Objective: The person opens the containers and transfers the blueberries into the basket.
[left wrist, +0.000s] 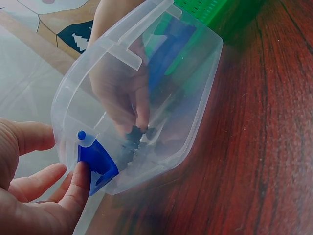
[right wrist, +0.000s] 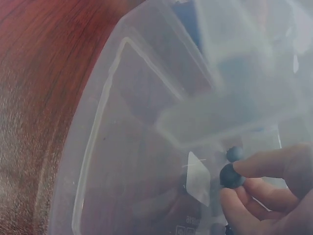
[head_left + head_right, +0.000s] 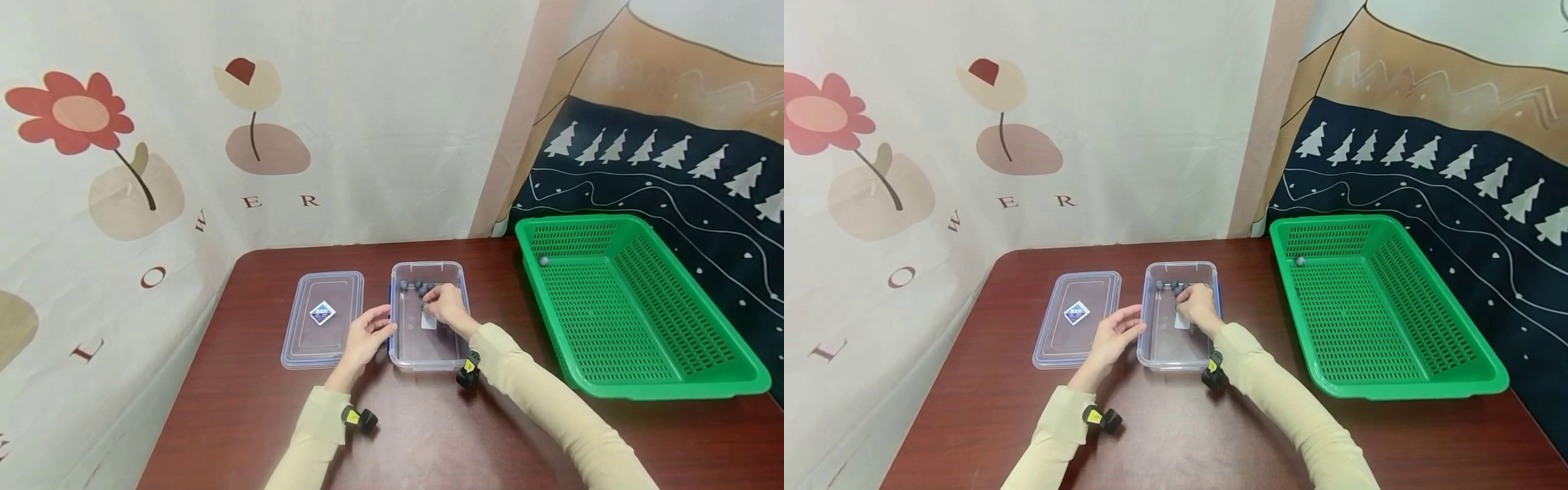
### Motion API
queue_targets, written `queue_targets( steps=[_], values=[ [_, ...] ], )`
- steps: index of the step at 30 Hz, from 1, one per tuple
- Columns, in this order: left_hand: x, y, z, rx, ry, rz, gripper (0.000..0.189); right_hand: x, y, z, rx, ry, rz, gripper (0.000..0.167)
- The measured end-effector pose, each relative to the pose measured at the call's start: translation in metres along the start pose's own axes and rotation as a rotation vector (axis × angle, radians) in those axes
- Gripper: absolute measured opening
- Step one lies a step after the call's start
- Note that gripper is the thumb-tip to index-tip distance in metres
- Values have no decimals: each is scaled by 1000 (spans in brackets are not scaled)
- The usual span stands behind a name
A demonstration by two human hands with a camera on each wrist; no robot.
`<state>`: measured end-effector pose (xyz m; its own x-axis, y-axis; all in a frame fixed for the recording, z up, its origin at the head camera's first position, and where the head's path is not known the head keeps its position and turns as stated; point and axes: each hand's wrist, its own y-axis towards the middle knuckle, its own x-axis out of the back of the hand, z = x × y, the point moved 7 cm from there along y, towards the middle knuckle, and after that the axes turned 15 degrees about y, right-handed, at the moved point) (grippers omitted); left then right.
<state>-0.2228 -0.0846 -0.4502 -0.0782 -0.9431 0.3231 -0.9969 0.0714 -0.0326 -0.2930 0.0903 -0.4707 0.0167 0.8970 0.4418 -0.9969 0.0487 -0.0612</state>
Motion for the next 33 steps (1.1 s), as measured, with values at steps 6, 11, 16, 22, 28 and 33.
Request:
queue_targets(
  steps=[6,11,16,22,28,33],
  values=[
    [-3,6,12,-5,-8,7,39,6,-3,11,12,48,10,10],
    [-6,16,31,-8,-23,1,40,18,-2,23,9,91,12,13],
    [-7,17,36,-27,-14,-13,40,32,0,32,3,119,5,15],
    [-7,17,36,-34,-7,-18,39,45,-1,37,4,149,4,17],
    [-7,17,36,-36,2,-13,39,58,-2,41,-12,172,-7,19],
    [-7,18,36,-36,1,-18,39,75,1,43,-16,174,-28,19]
  ],
)
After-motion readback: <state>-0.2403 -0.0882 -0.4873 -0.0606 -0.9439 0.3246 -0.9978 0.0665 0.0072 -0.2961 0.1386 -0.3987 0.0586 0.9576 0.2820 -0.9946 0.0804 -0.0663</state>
